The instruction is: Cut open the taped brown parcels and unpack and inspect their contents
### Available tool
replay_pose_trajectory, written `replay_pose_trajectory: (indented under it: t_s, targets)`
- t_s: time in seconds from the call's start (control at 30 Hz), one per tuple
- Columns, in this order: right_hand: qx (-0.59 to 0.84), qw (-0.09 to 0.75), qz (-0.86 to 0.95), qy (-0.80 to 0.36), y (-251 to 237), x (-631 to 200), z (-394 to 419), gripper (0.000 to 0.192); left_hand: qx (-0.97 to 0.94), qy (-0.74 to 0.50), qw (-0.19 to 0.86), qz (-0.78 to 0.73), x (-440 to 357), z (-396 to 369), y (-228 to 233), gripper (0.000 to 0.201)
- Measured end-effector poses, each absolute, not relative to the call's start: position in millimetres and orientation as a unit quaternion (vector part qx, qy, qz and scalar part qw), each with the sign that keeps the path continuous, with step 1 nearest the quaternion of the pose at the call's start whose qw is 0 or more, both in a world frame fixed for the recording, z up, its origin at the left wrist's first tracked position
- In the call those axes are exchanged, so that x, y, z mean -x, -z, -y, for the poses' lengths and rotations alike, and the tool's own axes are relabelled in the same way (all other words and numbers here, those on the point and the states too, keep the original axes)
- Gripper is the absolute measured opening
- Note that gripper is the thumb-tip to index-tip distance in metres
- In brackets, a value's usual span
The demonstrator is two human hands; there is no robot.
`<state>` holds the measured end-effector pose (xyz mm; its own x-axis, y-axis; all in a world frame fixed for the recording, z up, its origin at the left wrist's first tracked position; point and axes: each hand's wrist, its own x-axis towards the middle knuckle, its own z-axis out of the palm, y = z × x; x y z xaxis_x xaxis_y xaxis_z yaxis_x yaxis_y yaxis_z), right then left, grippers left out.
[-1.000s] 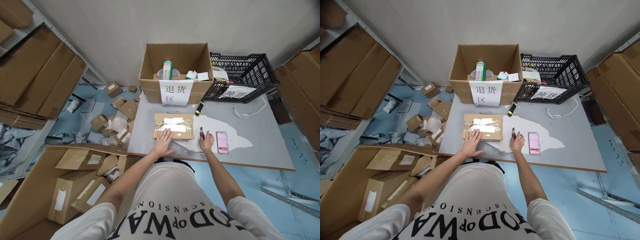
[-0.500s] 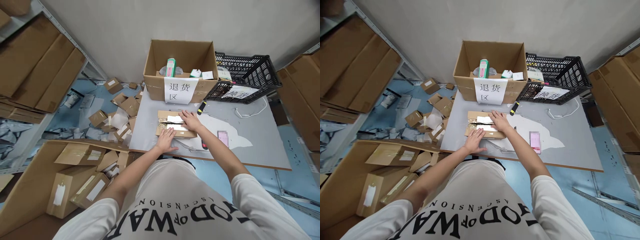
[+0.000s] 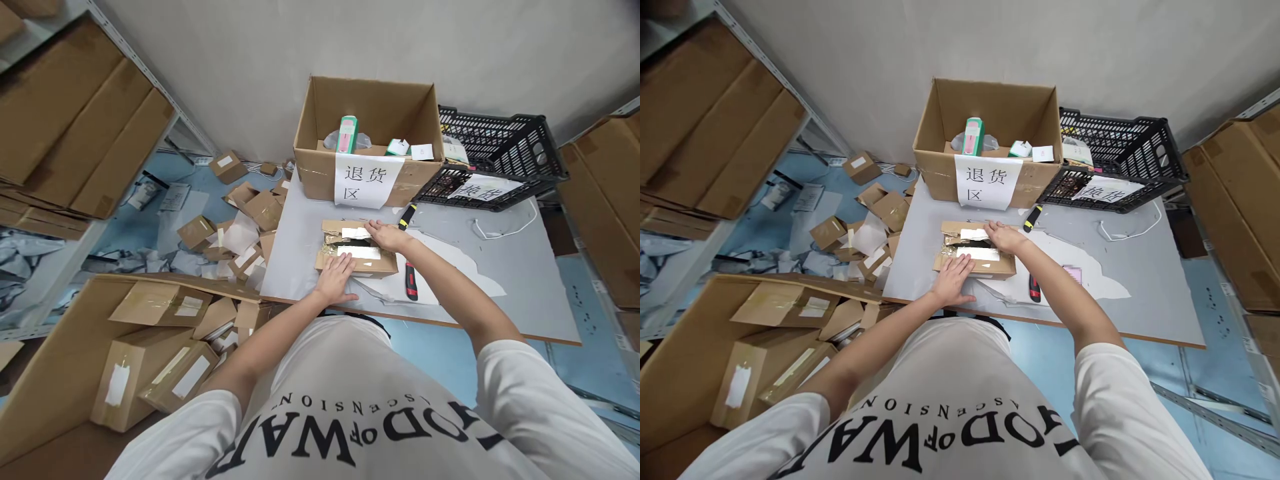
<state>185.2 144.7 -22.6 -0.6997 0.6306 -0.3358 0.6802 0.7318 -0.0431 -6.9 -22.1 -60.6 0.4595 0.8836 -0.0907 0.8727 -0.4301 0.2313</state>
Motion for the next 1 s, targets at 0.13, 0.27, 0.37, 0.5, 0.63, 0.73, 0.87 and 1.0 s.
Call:
replay_pose_trajectory:
  t_s: [0.13, 0.27, 0.37, 0.5, 0.63, 0.73, 0.87, 1.0]
  targets:
    - [-0.346, 0.197, -0.910, 0.119, 4.2, -175.5, -158.9, 0.045, -0.855, -0.011, 0.126, -0.503, 7.3, 23.2, 60.4, 0.105]
    - [-0.326, 0.220, -0.907, 0.152, -5.9, -169.0, -180.0, 0.037, -0.853, -0.012, 0.127, -0.505, 6.5, 25.2, 60.7, 0.106]
    - [-0.355, 0.182, -0.896, 0.195, -8.2, -171.5, -197.3, 0.035, -0.856, -0.015, 0.123, -0.502, 6.5, 26.6, 60.9, 0.107]
    - [-0.418, 0.153, -0.854, 0.270, -11.0, -179.3, -217.6, 0.041, -0.857, -0.013, 0.127, -0.499, 7.0, 28.5, 60.4, 0.109]
    - [-0.507, 0.142, -0.824, 0.211, -8.0, -183.8, -229.6, 0.053, -0.855, -0.010, 0.127, -0.503, 6.9, 29.2, 59.9, 0.109]
    - [-0.596, 0.121, -0.784, 0.126, 5.8, -182.0, -228.4, 0.067, -0.856, -0.012, 0.124, -0.502, 6.7, 29.5, 59.6, 0.107]
    - [-0.627, 0.075, -0.773, 0.062, 35.5, -178.4, -213.3, 0.070, -0.854, -0.008, 0.126, -0.505, 6.6, 29.7, 58.8, 0.106]
    - [-0.612, 0.007, -0.787, 0.077, 54.5, -184.3, -198.8, 0.062, -0.851, -0.009, 0.129, -0.509, 7.0, 29.9, 58.6, 0.107]
